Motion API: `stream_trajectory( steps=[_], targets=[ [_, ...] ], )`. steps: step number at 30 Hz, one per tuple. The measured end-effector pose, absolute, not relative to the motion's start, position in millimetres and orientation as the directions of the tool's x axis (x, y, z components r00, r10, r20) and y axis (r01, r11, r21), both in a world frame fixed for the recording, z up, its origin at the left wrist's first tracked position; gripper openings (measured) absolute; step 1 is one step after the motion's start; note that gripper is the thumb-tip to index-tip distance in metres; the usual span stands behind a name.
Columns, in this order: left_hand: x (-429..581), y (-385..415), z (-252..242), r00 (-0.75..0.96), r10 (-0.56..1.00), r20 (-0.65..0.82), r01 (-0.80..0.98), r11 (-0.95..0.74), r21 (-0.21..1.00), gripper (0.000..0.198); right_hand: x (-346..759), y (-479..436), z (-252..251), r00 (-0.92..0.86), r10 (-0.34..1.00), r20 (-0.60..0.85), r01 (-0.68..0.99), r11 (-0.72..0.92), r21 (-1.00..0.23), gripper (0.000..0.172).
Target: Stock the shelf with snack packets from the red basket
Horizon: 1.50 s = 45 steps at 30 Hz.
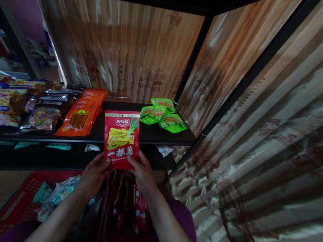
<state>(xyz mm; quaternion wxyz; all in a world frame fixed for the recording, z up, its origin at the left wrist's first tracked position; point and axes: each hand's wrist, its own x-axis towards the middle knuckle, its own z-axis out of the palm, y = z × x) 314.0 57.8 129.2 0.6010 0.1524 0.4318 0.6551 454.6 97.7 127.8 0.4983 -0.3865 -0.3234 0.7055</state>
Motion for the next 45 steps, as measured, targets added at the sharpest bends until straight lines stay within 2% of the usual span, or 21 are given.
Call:
stream_trajectory(
  steps=[15,28,38,45],
  targets=[
    [314,49,132,-0.256,0.908,-0.333,-0.639,0.099,0.763,0.045,456,85,126,-0.211,0.959,-0.191,-0.472,-0.271,-0.839,0.047],
    [318,42,131,-0.228,0.909,-0.348,-0.591,0.154,0.792,0.040,460,79,117,-0.202,0.952,-0.232,-0.480,-0.302,-0.823,0.049],
    [318,47,128,-0.297,0.878,-0.375,-0.600,0.135,0.789,0.039,460,78,121,-0.177,0.949,-0.262,-0.455,-0.315,-0.833,0.052],
    [314,75,134,-0.309,0.905,-0.293,-0.570,0.070,0.819,0.038,455,102,130,-0.188,0.971,-0.148,-0.443,-0.218,-0.870,0.048]
  ],
)
